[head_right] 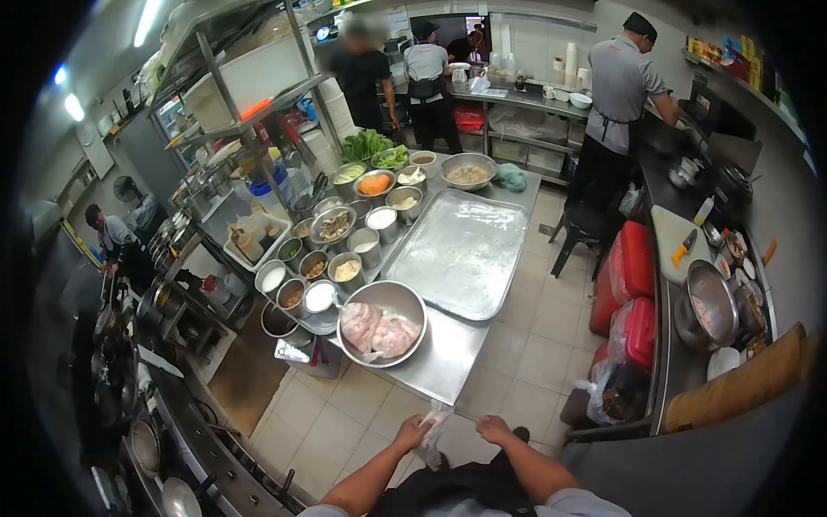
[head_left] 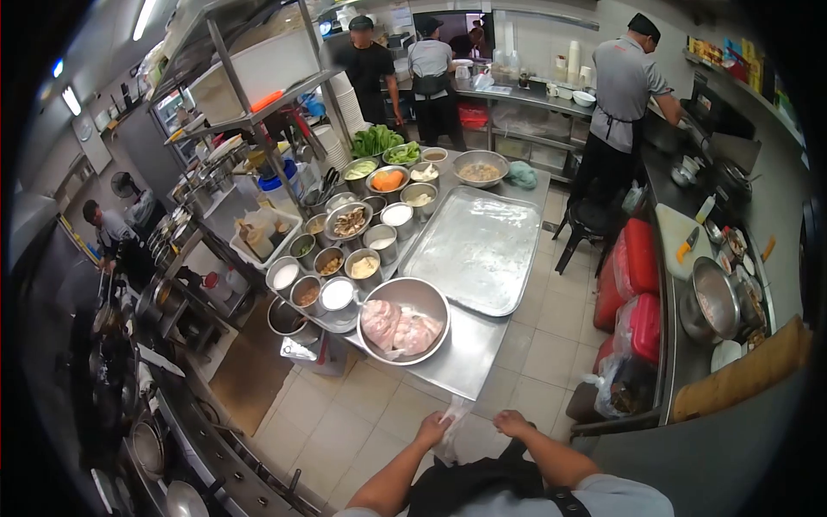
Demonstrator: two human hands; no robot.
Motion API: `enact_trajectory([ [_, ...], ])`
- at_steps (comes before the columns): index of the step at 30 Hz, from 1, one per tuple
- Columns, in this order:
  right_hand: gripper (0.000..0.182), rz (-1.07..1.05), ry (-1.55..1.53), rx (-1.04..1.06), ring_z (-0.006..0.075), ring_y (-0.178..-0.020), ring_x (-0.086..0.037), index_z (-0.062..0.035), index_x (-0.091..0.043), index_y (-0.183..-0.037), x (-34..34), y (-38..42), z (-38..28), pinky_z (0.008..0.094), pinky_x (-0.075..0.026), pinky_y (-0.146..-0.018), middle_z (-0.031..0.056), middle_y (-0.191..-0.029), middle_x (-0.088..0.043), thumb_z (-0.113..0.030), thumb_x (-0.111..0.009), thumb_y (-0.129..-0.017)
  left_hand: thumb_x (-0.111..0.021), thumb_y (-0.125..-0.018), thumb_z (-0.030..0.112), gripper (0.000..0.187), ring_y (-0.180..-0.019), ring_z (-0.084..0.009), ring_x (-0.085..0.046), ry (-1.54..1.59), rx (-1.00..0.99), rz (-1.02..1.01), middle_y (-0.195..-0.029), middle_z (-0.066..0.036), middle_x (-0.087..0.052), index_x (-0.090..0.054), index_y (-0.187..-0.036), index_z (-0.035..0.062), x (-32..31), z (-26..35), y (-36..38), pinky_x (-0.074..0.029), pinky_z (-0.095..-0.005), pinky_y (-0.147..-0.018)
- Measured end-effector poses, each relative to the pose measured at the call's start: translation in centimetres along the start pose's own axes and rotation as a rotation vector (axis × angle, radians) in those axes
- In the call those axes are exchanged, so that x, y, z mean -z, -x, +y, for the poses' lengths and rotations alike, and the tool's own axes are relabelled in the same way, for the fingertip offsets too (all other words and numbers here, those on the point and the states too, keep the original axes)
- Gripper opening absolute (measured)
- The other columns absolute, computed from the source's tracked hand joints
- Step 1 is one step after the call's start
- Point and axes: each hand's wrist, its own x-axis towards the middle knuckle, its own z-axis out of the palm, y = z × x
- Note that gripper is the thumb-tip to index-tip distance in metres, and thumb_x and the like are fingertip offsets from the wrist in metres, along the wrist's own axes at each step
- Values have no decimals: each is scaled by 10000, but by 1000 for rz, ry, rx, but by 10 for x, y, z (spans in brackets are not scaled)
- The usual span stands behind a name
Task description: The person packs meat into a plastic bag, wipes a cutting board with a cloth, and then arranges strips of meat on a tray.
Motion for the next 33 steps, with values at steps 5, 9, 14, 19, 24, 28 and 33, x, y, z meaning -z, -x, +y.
enact_trajectory([
  [5,192,-15,-789,-434,219,-767,-686,29,-630,-994,18,-32,-174,316,-554,-638,136,-901,-681,-103,-567,-869,-562,-936,354,325,-835,-367,-634,-167,-98,-92,-871,-219,-646,-614,-946,34,21,-9,27,-483,-431,-747],
  [9,202,-27,-982,-469,237,-798,-679,13,-616,-1032,0,-43,-192,352,-553,-643,117,-900,-679,-108,-540,-890,-508,-961,337,310,-901,-459,-588,-219,-78,-61,-911,-260,-622,-558,-960,31,44,28,48,-461,-495,-772],
  [14,243,-93,-1104,-594,245,-838,-668,-55,-625,-1033,-29,-50,-174,431,-562,-688,105,-951,-672,-223,-472,-946,-504,-958,334,303,-904,-439,-603,-167,-31,-78,-915,-255,-625,-559,-990,38,51,22,59,-460,-493,-773],
  [19,565,-414,-1669,-636,354,-945,-644,-55,-617,-1051,-64,-70,-159,511,-530,-846,176,-1027,-656,-544,-356,-940,-480,-965,289,258,-878,-406,-593,-89,-180,-274,-907,-233,-601,-528,-1034,45,35,2,74,-460,-462,-789],
  [24,677,-490,-1805,-625,384,-1025,-615,-31,-608,-1126,-53,-67,-193,546,-488,-922,203,-1111,-632,-621,-355,-910,-472,-963,286,265,-915,-406,-585,37,-177,-138,-957,-229,-594,-550,-1029,42,20,-26,64,-450,-464,-816],
  [28,646,-531,-1733,-588,344,-1053,-618,-22,-590,-1179,-36,-47,-210,512,-502,-925,192,-1164,-620,-580,-375,-933,-488,-936,291,279,-972,-403,-586,-198,-227,-100,-1036,-215,-606,-608,-999,48,18,-28,66,-456,-471,-856],
  [33,288,-385,-1572,-572,238,-863,-680,-23,-636,-1058,-55,-29,-166,386,-572,-759,126,-990,-684,-273,-536,-954,-599,-835,187,182,-845,-375,-622,-328,-285,-144,-910,-204,-648,-655,-891,22,7,-30,74,-491,-457,-771],
])
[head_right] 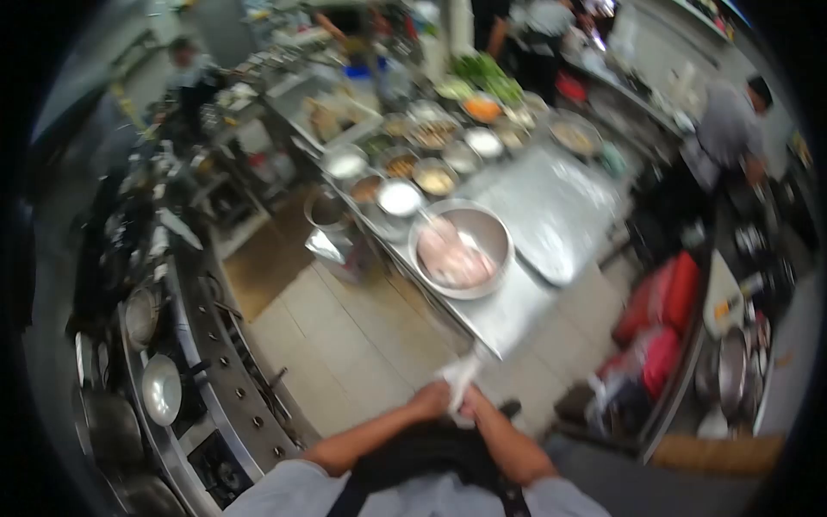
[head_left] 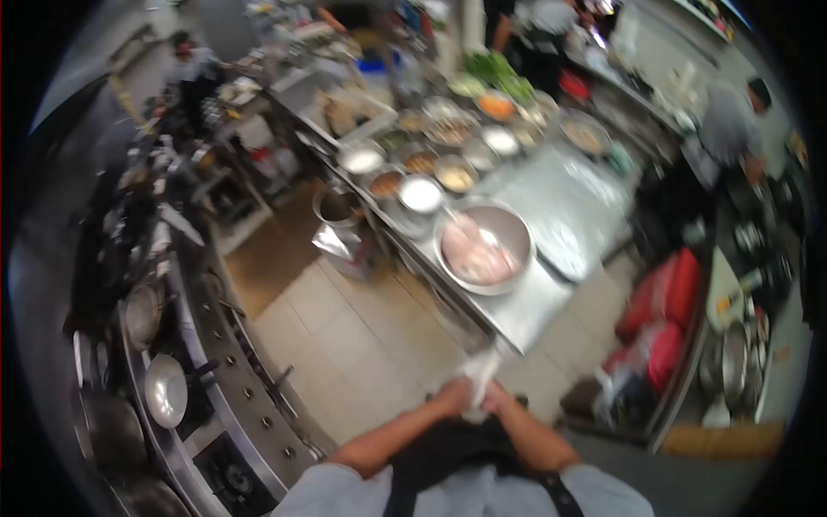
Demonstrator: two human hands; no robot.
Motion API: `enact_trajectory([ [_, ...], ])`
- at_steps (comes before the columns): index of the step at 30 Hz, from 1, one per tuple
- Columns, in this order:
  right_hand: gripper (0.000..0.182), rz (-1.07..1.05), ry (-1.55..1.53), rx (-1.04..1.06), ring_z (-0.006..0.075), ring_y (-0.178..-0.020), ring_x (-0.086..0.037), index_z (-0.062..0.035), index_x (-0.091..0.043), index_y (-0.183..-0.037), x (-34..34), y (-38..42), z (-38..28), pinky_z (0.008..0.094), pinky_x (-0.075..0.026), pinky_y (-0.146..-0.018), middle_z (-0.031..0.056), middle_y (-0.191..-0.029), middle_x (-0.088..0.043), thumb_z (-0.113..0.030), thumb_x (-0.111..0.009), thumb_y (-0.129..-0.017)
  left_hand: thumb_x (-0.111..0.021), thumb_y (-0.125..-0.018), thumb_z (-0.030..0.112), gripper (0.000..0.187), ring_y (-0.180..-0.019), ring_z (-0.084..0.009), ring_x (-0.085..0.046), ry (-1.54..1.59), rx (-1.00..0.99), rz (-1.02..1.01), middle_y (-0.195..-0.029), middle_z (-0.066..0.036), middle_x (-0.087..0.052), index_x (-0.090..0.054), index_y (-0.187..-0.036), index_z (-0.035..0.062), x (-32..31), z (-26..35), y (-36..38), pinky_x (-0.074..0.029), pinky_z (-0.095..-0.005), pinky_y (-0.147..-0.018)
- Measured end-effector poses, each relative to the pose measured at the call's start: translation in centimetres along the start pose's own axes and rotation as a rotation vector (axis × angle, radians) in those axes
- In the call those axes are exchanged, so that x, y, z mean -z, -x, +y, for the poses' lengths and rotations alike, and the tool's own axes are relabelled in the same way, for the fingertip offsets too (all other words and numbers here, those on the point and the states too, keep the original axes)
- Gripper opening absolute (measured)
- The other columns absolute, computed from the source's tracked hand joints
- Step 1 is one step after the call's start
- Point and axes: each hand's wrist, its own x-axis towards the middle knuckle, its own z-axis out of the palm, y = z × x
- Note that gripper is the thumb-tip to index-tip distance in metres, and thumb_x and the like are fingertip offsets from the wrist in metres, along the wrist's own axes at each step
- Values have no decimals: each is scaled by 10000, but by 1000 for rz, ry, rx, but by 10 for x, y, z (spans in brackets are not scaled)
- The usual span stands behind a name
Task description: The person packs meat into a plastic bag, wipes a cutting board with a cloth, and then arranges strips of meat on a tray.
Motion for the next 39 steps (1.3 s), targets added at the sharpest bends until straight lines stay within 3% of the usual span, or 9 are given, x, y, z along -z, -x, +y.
enact_trajectory([
  [4,337,512,511,201,219,-747,-635,26,-646,-1047,19,13,4,398,-508,-693,167,-889,-681,-263,-554,-901,-649,-900,183,323,-916,-127,-585,505,210,21,-980,-51,-646,-606,-1187,41,57,25,22,-485,-283,-832],
  [9,287,807,1367,437,302,-797,-676,-58,-677,-981,101,53,4,416,-522,-710,236,-841,-658,-297,-560,-872,-622,-921,194,329,-889,-132,-620,702,389,43,-1021,-86,-667,-583,-1192,10,111,45,20,-498,-281,-769],
  [11,449,1035,1316,435,378,-768,-640,29,-669,-821,113,91,-14,428,-498,-771,186,-800,-690,-397,-537,-876,-620,-923,198,326,-873,-136,-633,751,390,57,-1027,-93,-674,-581,-1182,6,122,56,8,-499,-277,-744],
  [13,477,1175,1003,250,393,-887,-642,19,-675,-883,127,130,-23,422,-504,-832,207,-917,-690,-436,-536,-856,-612,-927,204,301,-842,-140,-649,771,390,122,-1022,-98,-682,-585,-1154,9,127,65,1,-498,-267,-708],
  [15,503,1383,1297,293,392,-1034,-613,6,-679,-980,175,153,-11,423,-474,-931,237,-1082,-655,-456,-542,-833,-609,-928,197,289,-829,-150,-652,806,350,119,-1009,-102,-683,-585,-1146,8,129,85,-8,-503,-269,-701],
  [23,589,1132,1412,-218,363,-1223,-526,13,-611,-1204,376,175,63,422,-401,-1038,202,-1305,-562,-471,-507,-884,-602,-936,200,289,-834,-126,-637,784,216,-126,-993,-81,-682,-588,-1145,1,113,158,-78,-487,-250,-711],
  [27,669,1197,914,-208,388,-1337,-389,47,-495,-1314,336,204,24,441,-323,-1103,250,-1443,-397,-390,-633,-826,-609,-932,165,275,-840,-130,-638,791,208,-153,-1003,-87,-676,-585,-1144,-8,96,207,-132,-488,-242,-720],
  [30,625,1288,734,-200,375,-1298,-448,39,-545,-1272,334,205,-12,430,-368,-1072,242,-1399,-460,-374,-653,-815,-618,-928,150,274,-850,-135,-640,792,231,-233,-1010,-94,-674,-583,-1146,-12,75,237,-169,-490,-240,-726],
  [39,349,1109,1370,296,394,-918,-639,-32,-709,-885,418,135,-181,495,-495,-833,215,-904,-673,-309,-497,-902,-632,-920,137,260,-843,-153,-642,736,152,-240,-1005,-116,-674,-592,-1126,-16,31,320,-246,-498,-258,-749],
])
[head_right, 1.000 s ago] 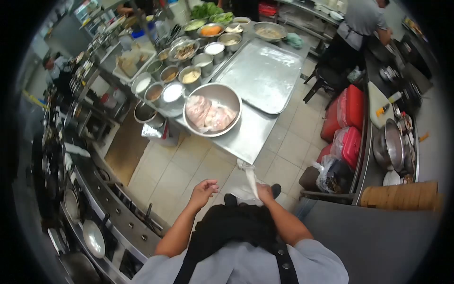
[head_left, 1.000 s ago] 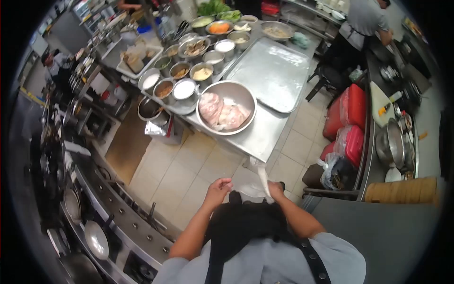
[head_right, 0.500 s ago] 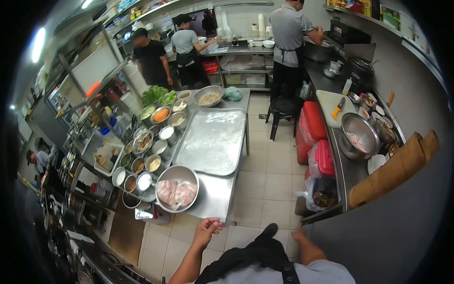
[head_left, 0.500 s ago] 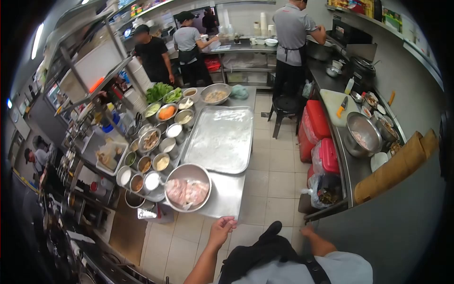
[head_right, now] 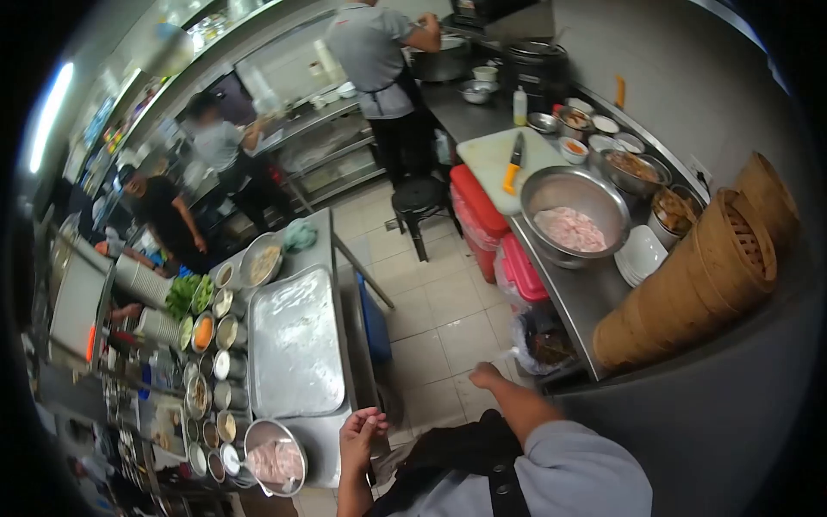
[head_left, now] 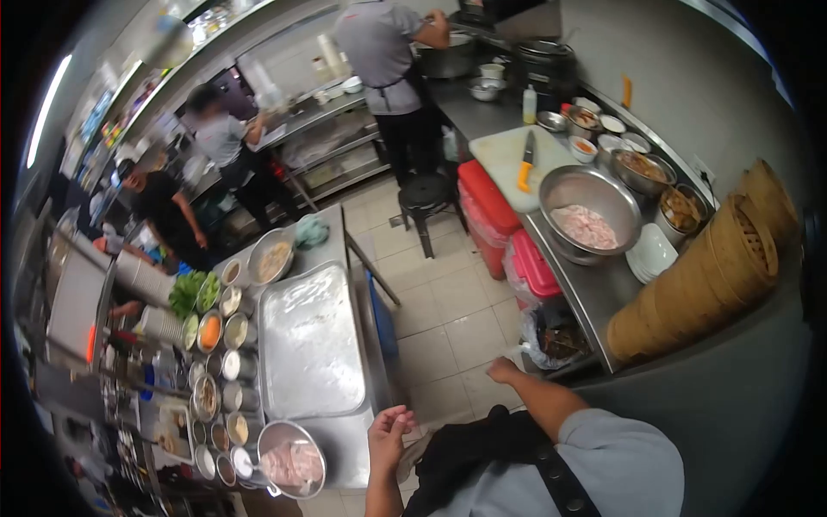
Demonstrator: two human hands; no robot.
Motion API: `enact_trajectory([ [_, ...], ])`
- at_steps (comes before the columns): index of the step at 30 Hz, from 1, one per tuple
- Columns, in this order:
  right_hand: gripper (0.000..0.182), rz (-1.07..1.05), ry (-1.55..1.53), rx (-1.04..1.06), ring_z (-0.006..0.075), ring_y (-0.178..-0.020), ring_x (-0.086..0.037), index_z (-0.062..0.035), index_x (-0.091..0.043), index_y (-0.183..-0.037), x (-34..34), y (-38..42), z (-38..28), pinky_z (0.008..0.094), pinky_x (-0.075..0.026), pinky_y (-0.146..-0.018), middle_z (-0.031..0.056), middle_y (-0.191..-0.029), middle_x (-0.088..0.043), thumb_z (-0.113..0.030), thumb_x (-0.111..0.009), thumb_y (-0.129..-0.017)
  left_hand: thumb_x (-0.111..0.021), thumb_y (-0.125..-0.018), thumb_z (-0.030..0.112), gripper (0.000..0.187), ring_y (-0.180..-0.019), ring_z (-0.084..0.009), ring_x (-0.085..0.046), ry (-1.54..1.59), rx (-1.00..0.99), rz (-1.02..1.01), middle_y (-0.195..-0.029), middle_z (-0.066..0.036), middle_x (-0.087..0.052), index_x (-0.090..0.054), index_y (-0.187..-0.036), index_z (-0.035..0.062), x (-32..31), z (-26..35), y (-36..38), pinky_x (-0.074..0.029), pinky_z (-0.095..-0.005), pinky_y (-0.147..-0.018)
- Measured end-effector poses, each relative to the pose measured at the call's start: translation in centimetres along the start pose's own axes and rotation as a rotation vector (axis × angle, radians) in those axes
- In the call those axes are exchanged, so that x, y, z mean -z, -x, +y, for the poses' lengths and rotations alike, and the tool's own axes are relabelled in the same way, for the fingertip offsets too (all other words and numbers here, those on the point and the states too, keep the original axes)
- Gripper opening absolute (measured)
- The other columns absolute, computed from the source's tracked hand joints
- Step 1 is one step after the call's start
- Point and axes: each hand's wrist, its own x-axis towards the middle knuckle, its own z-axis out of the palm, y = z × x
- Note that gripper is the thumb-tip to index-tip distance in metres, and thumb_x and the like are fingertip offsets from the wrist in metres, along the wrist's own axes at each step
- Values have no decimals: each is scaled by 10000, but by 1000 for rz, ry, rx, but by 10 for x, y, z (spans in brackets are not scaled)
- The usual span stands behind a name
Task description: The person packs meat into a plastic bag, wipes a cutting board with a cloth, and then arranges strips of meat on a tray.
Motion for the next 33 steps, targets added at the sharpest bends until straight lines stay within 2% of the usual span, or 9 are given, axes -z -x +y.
enact_trajectory([
  [4,320,16,-57,11,385,-862,-649,-56,-717,-872,68,-52,-32,477,-509,-786,173,-893,-688,-308,-520,-881,-625,-932,159,229,-816,-156,-649,9,-50,25,-972,-109,-681,-605,-1100,5,-13,11,-25,-526,-276,-731],
  [7,289,48,-174,20,307,-767,-664,-60,-714,-866,158,-47,-82,414,-517,-705,149,-820,-697,-317,-588,-828,-642,-923,162,261,-866,-159,-641,10,-33,46,-995,-110,-671,-592,-1110,-12,-18,27,-51,-517,-275,-776],
  [9,267,32,-602,-148,199,-702,-635,-55,-702,-870,191,-61,-99,350,-499,-649,95,-738,-673,-304,-653,-787,-647,-921,152,284,-958,-173,-633,-3,12,30,-1039,-107,-655,-574,-1123,-34,-24,45,-71,-511,-288,-844],
  [12,242,15,-673,-51,130,-676,-588,-58,-688,-921,231,-95,-100,297,-481,-623,41,-738,-645,-272,-666,-809,-621,-934,127,259,-961,-167,-637,40,-33,-13,-1027,-98,-657,-577,-1128,-39,-30,54,-119,-512,-291,-854],
  [19,263,151,-872,-28,130,-778,-632,-42,-640,-1068,366,-160,-77,277,-502,-639,40,-855,-669,-243,-637,-898,-633,-925,153,244,-909,-118,-624,-95,-90,-54,-972,-68,-673,-624,-1112,-5,-45,101,-256,-493,-256,-808],
  [23,347,304,-966,-53,111,-805,-634,-53,-618,-1111,468,-185,-85,247,-498,-630,25,-944,-670,-322,-657,-897,-640,-925,160,237,-894,-97,-596,-196,-146,-140,-999,-37,-655,-616,-1106,8,-41,147,-336,-471,-244,-803],
  [30,256,277,-997,-37,87,-773,-604,-38,-617,-1052,482,-251,-90,220,-466,-599,18,-880,-639,-254,-612,-916,-653,-913,167,234,-894,-87,-579,-214,-224,-98,-998,-22,-646,-635,-1104,33,-34,199,-402,-462,-256,-793],
  [32,246,244,-997,-49,84,-755,-596,-41,-619,-1050,479,-268,-97,220,-465,-595,22,-870,-639,-245,-608,-913,-666,-889,127,233,-985,-146,-596,-142,-254,-379,-1064,-69,-639,-651,-1102,35,-34,216,-406,-462,-292,-862],
  [33,236,194,-991,-78,81,-737,-589,-43,-620,-1048,478,-277,-97,220,-463,-591,27,-860,-639,-235,-605,-911,-666,-889,127,233,-985,-146,-596,-148,-265,-378,-1064,-69,-639,-651,-1102,35,-37,230,-408,-462,-292,-862],
])
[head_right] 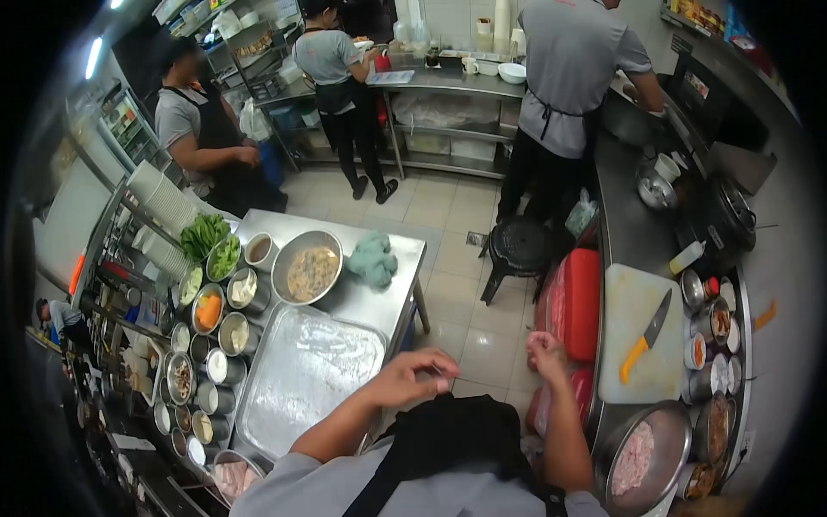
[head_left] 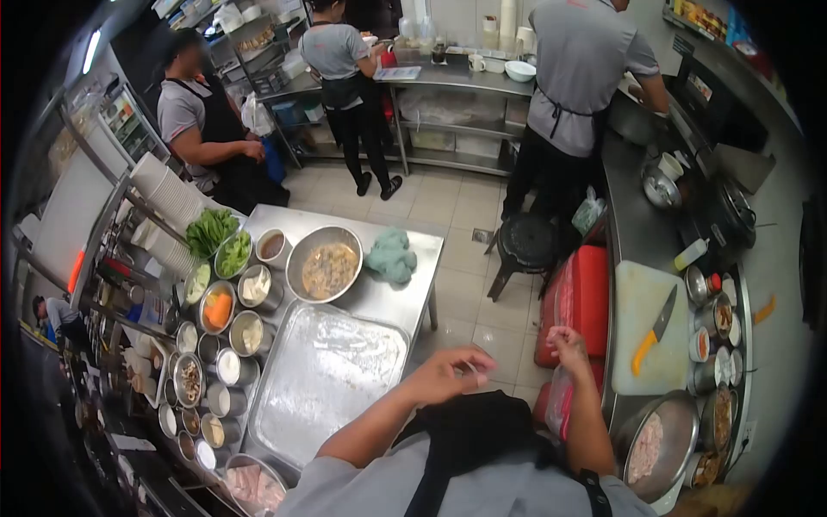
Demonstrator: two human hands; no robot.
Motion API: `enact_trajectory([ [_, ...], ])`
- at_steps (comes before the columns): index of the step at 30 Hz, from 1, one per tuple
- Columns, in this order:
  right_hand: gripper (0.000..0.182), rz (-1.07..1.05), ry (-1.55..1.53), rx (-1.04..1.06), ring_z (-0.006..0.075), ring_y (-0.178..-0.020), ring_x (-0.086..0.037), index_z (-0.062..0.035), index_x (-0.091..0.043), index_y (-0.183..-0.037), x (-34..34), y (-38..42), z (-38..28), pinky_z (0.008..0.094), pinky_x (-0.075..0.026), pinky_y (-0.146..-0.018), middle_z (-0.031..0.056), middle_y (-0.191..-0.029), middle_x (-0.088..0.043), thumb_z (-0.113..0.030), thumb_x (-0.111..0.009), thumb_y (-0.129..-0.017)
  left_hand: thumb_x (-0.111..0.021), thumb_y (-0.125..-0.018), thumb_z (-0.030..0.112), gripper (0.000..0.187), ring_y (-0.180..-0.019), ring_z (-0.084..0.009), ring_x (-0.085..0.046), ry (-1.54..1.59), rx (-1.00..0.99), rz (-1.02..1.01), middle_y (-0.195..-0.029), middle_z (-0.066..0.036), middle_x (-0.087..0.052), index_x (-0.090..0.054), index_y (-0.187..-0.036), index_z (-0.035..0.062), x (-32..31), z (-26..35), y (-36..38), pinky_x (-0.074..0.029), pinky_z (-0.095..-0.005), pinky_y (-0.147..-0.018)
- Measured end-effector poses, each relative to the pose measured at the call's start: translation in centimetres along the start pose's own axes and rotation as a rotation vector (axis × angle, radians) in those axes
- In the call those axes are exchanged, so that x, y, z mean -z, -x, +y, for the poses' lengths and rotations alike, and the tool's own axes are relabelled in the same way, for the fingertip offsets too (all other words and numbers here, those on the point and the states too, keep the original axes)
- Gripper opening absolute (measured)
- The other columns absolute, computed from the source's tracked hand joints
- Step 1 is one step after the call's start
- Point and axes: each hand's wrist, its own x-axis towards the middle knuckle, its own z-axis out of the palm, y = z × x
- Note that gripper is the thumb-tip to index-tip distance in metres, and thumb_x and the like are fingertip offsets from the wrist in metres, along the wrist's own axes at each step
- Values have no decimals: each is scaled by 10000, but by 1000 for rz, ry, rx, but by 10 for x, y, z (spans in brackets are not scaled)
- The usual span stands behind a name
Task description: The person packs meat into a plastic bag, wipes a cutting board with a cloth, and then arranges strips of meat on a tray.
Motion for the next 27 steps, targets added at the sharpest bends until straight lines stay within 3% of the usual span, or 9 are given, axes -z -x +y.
enact_trajectory([
  [2,232,-30,21,4,85,-722,-586,-43,-620,-1047,-4,-21,1,224,-463,-588,31,-849,-639,-227,-603,-906,-674,-863,92,233,-1063,-221,-589,42,-361,-354,-1126,-123,-618,-666,-1088,33,-4,36,-8,-442,-334,-932],
  [4,240,-70,67,13,94,-693,-583,-32,-618,-1048,-10,-44,3,232,-462,-584,44,-832,-640,-216,-604,-895,-678,-854,109,226,-1100,-282,-574,92,-438,-525,-1160,-159,-598,-683,-1062,22,-14,77,-12,-416,-380,-973],
  [8,228,-150,48,24,111,-723,-615,-19,-630,-1018,-34,-93,-3,243,-480,-616,53,-844,-656,-203,-620,-884,-666,-878,177,198,-908,-295,-589,136,-713,-752,-1022,-143,-632,-702,-984,14,-46,138,-40,-454,-392,-795],
  [14,243,-210,147,166,137,-759,-635,-14,-664,-986,-57,-153,-36,283,-508,-689,61,-843,-670,-219,-667,-855,-695,-862,276,265,-816,-304,-581,91,-735,-933,-859,-130,-615,-672,-905,16,-85,187,-92,-441,-393,-710],
  [16,320,-315,218,226,131,-798,-632,-42,-645,-1087,-45,-177,-38,269,-508,-703,48,-902,-679,-277,-684,-874,-661,-881,363,337,-775,-299,-568,53,-762,-973,-852,-116,-610,-664,-895,26,-90,193,-114,-423,-395,-686],
  [19,332,-226,258,270,139,-814,-635,-34,-645,-1095,-15,-188,-59,285,-510,-744,55,-905,-684,-273,-687,-870,-642,-885,389,354,-752,-297,-560,99,-847,-872,-838,-94,-606,-656,-872,36,-100,198,-140,-422,-395,-686],
  [21,318,-180,243,246,139,-832,-634,-27,-654,-1070,8,-194,-77,289,-509,-764,65,-913,-687,-269,-686,-867,-641,-884,360,318,-752,-291,-564,-1,-816,-1001,-846,-82,-611,-649,-846,45,-101,207,-163,-422,-390,-678],
  [24,300,-137,280,263,139,-857,-635,-28,-672,-1024,39,-211,-68,294,-502,-785,75,-928,-690,-274,-689,-854,-623,-898,334,308,-745,-291,-571,62,-773,-1057,-825,-90,-610,-633,-792,45,-112,203,-190,-426,-381,-649],
  [27,304,-25,199,350,154,-788,-646,-11,-666,-976,61,-200,-72,309,-508,-722,90,-859,-696,-289,-677,-850,-613,-908,305,299,-723,-289,-573,428,-601,-1326,-802,-92,-613,-640,-777,38,-116,206,-211,-427,-376,-619],
])
